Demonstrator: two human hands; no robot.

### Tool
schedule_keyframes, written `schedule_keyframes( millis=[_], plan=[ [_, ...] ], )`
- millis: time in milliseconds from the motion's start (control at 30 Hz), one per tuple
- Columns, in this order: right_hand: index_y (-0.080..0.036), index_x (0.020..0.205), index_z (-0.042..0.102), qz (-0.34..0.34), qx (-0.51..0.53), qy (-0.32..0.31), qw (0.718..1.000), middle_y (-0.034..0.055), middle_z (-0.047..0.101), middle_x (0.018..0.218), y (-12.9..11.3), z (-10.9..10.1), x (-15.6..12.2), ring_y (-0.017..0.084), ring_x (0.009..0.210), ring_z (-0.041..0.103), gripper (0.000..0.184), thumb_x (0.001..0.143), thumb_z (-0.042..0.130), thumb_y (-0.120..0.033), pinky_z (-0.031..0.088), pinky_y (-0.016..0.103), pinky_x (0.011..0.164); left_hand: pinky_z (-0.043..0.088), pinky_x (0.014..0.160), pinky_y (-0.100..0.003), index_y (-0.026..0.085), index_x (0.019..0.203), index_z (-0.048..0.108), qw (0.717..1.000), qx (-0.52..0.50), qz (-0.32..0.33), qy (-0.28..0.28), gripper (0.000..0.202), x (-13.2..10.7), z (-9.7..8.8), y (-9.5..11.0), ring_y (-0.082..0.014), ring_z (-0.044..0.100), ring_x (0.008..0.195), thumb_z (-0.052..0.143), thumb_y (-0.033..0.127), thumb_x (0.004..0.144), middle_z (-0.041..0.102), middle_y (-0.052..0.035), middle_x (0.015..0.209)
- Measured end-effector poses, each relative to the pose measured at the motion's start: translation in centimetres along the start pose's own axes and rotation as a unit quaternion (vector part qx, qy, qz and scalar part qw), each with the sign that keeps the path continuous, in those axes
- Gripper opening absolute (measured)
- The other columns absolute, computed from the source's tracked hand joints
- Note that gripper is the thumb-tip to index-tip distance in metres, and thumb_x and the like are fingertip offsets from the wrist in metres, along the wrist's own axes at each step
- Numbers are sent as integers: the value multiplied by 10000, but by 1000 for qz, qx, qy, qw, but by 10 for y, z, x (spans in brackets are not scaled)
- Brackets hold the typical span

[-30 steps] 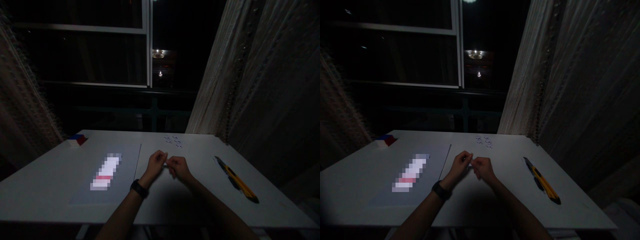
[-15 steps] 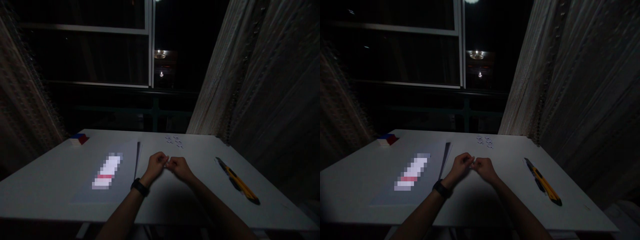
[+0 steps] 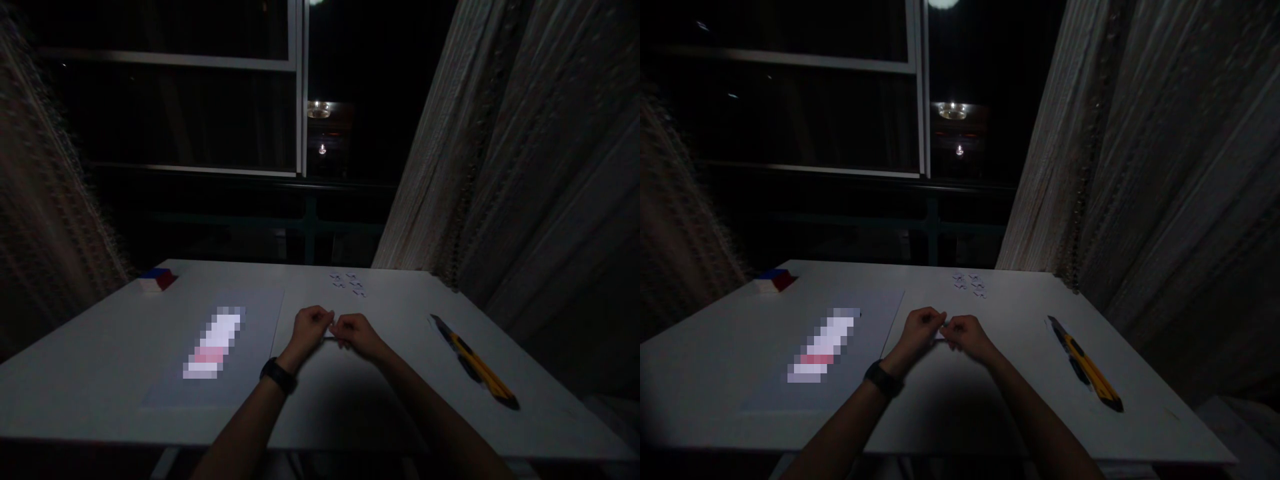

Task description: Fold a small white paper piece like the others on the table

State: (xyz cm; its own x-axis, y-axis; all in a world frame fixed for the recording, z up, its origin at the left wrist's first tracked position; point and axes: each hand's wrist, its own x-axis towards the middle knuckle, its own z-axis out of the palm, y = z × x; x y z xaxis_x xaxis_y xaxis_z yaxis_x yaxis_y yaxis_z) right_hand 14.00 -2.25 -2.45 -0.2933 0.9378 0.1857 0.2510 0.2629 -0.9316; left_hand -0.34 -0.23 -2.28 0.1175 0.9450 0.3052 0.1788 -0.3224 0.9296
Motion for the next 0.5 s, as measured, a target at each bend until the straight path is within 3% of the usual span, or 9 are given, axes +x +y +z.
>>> schedule_keyframes(
  millis=[167, 333, 500],
  plan=[
    [-148, 587, 554, 0, 1, 54, 999, -8, 582, 485, 7, 0, 3, 82, 382, 462, 325, 685, 583, -457, 359, 199, 401, 352, 480, -218, 138, 556, 627, 1000, 2, -13, 22, 341, 1, -2, -5, -121, 485, 502, 571, 458, 658, 561, -12, 504],
    [-147, 616, 573, -10, -4, 93, 996, -4, 585, 470, 10, -2, 5, 85, 368, 451, 298, 709, 561, -430, 359, 203, 400, 336, 453, -223, 132, 575, 658, 998, 32, -41, 30, 363, 1, -2, -4, -129, 494, 471, 571, 476, 648, 568, -16, 470],
    [-160, 645, 539, -6, 9, 121, 993, -38, 536, 441, 12, -2, 7, 87, 357, 450, 219, 705, 565, -369, 331, 194, 380, 379, 495, -227, 127, 647, 670, 999, 7, -41, 15, 310, 1, 0, -3, -149, 552, 542, 598, 429, 641, 631, -48, 580]
  ],
)
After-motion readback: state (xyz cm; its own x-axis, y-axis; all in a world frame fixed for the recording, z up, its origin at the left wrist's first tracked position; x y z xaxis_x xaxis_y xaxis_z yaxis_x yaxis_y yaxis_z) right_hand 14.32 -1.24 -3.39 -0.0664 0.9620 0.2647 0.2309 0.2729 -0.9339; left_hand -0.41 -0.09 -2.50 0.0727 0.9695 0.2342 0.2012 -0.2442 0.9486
